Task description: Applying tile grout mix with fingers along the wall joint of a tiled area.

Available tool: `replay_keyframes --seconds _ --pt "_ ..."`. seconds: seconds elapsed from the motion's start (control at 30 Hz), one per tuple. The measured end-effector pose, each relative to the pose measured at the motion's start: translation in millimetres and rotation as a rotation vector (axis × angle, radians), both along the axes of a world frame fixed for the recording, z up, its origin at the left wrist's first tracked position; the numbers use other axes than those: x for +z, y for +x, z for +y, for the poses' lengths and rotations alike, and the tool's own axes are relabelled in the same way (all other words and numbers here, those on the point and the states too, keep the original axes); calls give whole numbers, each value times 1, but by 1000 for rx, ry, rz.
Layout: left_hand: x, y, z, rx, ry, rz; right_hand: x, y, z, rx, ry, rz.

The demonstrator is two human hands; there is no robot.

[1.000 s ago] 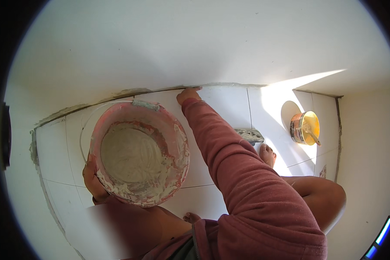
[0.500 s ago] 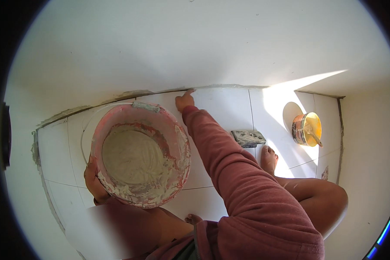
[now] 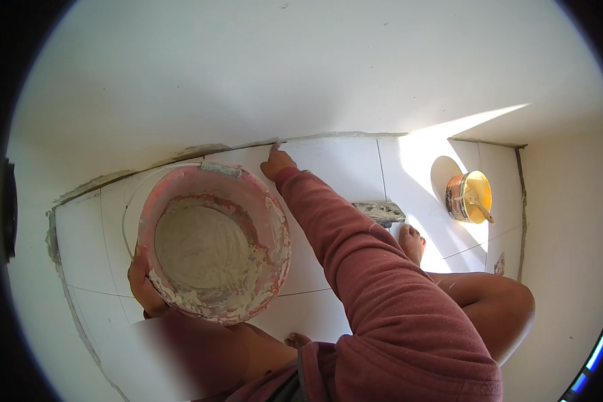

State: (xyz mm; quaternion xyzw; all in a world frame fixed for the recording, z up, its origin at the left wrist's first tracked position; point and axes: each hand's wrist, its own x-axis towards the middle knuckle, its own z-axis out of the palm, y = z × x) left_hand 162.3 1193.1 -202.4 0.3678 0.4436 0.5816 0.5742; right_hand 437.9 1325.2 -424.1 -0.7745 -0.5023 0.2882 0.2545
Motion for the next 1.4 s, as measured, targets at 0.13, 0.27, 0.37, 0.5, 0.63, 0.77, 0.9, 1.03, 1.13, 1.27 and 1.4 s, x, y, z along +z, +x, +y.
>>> replay_keyframes --seconds 0.13,0.27,0.37,0.5,0.63,0.77,0.9,1.03,1.13,1.27,1.4 --pt "-6 -14 -7 20 -15 53 9 27 -48 -323 56 102" --pt "-6 -10 -3 11 13 53 -48 129 -54 -704 126 348" --pt "-7 -10 -5 1 14 49 -31 79 -26 -523 53 75" --pt "-21 -17 -8 11 33 94 5 -14 -8 -171 9 202" --pt "-19 -21 -11 8 26 119 9 -16 -29 -182 35 94" --pt "-17 -22 -9 19 12 66 14 82 -93 -491 -224 -1" --pt "-8 -23 -3 13 21 52 32 55 -69 -215 -373 -228" --pt "-13 -42 -7 -3 -16 28 60 -29 -35 -62 -424 -251" --pt "-11 -39 -10 33 -18 41 34 -16 -37 223 -219 -281" --pt "-11 -45 -12 60 -27 78 25 44 -75 -418 -326 -66" --pt "-19 -39 -5 86 -19 156 -12 93 -48 -304 -320 -279"
